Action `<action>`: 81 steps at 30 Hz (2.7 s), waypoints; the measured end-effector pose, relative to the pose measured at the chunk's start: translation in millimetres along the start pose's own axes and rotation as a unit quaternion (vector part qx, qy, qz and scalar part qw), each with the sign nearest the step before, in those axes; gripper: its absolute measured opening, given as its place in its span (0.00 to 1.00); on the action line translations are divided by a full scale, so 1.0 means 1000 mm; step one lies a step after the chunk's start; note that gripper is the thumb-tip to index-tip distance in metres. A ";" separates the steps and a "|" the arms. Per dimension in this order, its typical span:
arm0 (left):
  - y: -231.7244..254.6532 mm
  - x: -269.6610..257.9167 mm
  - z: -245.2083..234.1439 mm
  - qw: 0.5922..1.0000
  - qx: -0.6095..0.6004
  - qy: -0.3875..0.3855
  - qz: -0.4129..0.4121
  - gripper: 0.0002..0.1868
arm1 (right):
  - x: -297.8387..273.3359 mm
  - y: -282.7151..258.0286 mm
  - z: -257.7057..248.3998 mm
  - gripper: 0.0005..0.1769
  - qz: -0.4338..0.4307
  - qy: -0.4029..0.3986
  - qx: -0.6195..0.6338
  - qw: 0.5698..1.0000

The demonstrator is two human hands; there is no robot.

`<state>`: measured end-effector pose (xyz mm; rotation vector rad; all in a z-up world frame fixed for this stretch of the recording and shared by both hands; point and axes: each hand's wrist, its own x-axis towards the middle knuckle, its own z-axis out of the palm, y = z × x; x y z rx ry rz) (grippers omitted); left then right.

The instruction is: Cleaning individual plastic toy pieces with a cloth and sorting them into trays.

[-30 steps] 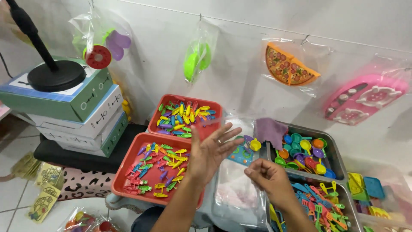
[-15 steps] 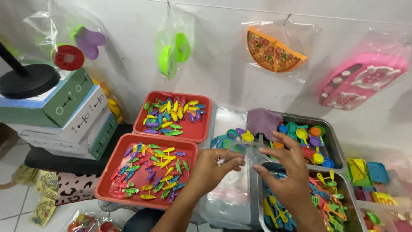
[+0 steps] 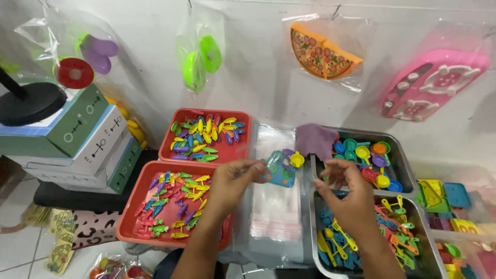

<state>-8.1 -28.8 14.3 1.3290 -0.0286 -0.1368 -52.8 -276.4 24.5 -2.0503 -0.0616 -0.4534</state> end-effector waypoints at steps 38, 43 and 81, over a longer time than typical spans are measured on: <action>0.000 -0.001 -0.018 0.999 -0.007 -0.002 0.041 0.11 | 0.089 0.043 0.020 0.36 0.120 -0.244 0.262 0.926; -0.002 -0.011 0.004 0.998 -0.041 -0.044 0.023 0.12 | 0.066 0.018 -0.006 0.32 0.124 -0.147 0.290 0.938; -0.027 -0.022 0.043 0.971 0.014 -0.237 -0.020 0.09 | 0.014 -0.012 -0.020 0.31 -0.030 -0.119 0.177 0.977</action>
